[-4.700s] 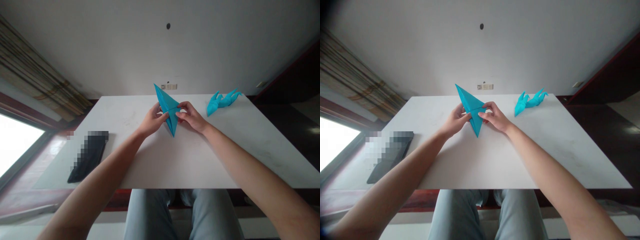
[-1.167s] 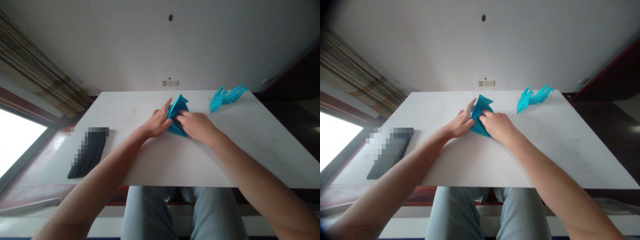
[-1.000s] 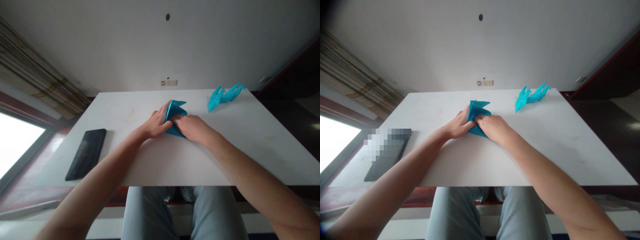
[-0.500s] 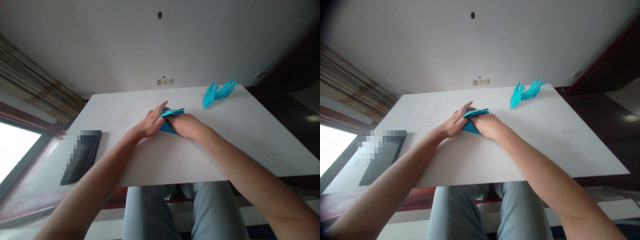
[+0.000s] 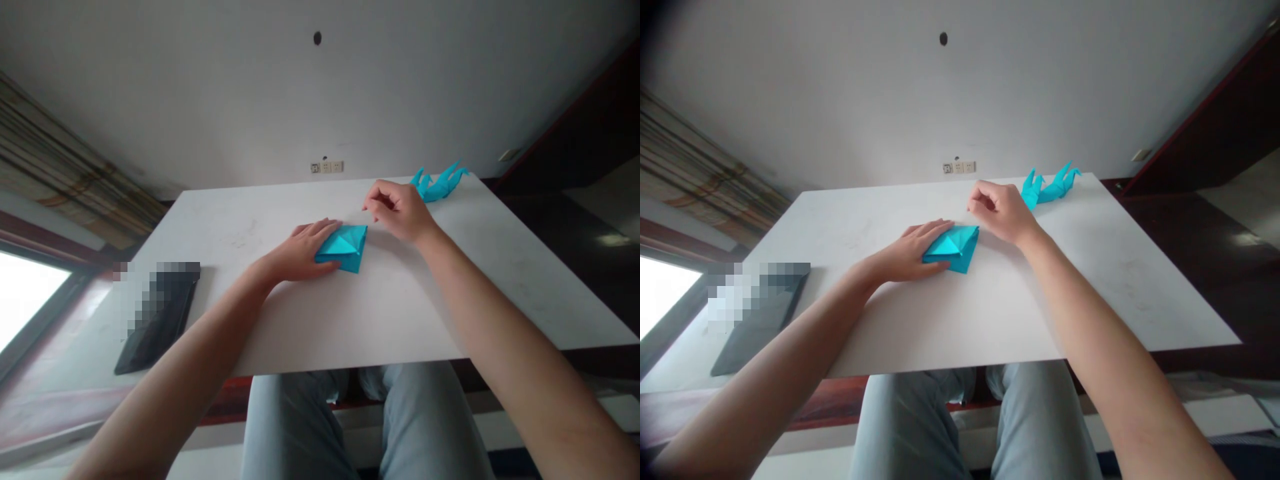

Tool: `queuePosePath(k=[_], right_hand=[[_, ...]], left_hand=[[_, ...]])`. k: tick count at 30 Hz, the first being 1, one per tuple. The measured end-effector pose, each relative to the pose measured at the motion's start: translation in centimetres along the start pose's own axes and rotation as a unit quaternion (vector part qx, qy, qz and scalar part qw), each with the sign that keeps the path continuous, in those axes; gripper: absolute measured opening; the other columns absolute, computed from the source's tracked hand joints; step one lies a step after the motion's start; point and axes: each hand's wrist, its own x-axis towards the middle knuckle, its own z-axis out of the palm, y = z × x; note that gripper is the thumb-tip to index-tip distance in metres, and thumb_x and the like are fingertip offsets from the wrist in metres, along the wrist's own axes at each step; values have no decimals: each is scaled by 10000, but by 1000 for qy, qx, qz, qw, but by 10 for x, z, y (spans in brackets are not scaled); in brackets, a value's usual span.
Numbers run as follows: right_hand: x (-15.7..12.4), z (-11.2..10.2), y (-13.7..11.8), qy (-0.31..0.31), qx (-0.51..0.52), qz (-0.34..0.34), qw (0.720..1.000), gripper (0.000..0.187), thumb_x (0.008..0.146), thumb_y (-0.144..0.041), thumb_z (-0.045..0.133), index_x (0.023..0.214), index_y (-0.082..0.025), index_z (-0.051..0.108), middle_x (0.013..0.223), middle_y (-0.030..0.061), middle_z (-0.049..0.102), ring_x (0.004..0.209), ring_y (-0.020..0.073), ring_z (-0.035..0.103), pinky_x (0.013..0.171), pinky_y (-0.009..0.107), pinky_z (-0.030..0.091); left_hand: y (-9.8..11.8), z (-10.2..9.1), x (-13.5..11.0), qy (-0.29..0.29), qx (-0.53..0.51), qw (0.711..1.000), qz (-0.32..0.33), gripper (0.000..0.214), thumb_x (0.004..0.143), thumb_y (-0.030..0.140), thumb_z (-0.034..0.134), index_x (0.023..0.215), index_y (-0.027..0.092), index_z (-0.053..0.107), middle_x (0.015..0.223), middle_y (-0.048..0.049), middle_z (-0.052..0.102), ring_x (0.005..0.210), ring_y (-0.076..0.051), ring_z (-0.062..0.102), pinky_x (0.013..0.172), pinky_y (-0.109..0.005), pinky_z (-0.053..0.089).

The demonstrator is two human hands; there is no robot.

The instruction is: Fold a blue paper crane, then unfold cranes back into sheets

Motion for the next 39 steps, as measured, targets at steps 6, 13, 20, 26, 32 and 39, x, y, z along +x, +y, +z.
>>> queuePosePath(k=[6,13,20,26,32,39], right_hand=[[-1,18,22,-105,-72,-25,992,173,1004,-378,699,1038,-233,787,977,67,790,879,242,685,841,371,519],[-4,27,40,-170,-74,18,983,229,907,-398,855,1020,-236,740,1149,97,734,927,253,708,864,381,594],[-4,28,30,-167,-90,52,980,190,958,-397,814,961,-230,723,1121,106,742,921,251,716,887,388,591],[-6,25,19,-188,-63,107,974,248,973,-443,798,897,-265,643,928,52,765,856,255,705,791,372,517],[-4,27,22,-174,157,109,966,339,923,-513,838,934,-263,610,868,-17,674,834,211,638,783,345,508],[-2,31,6,-118,262,97,953,373,910,-542,893,944,-250,664,911,-16,649,844,193,585,772,336,471]], left_hand=[[0,-4,-5,-79,13,997,-2,1049,1054,795,605,1885,247,274,1980,-154,106,1862,-390,43,1500,-612,69],[-10,4,-2,-54,34,998,-14,747,1199,611,373,1872,290,327,1976,-106,163,1860,-362,71,1491,-652,47],[-9,2,-2,-44,38,995,-85,1225,1012,935,511,1899,155,186,1970,-186,103,1860,-406,34,1487,-669,13],[-9,0,-4,-25,26,996,-80,1219,944,939,623,1867,206,315,1969,-208,177,1854,-436,91,1490,-667,62],[-6,-5,2,82,-54,990,-104,818,970,783,675,1508,167,687,1707,-245,597,1628,-498,522,1401,-689,293],[2,-19,9,216,-344,909,-100,556,1006,763,665,873,223,665,762,-17,624,736,-197,579,677,-342,434]])
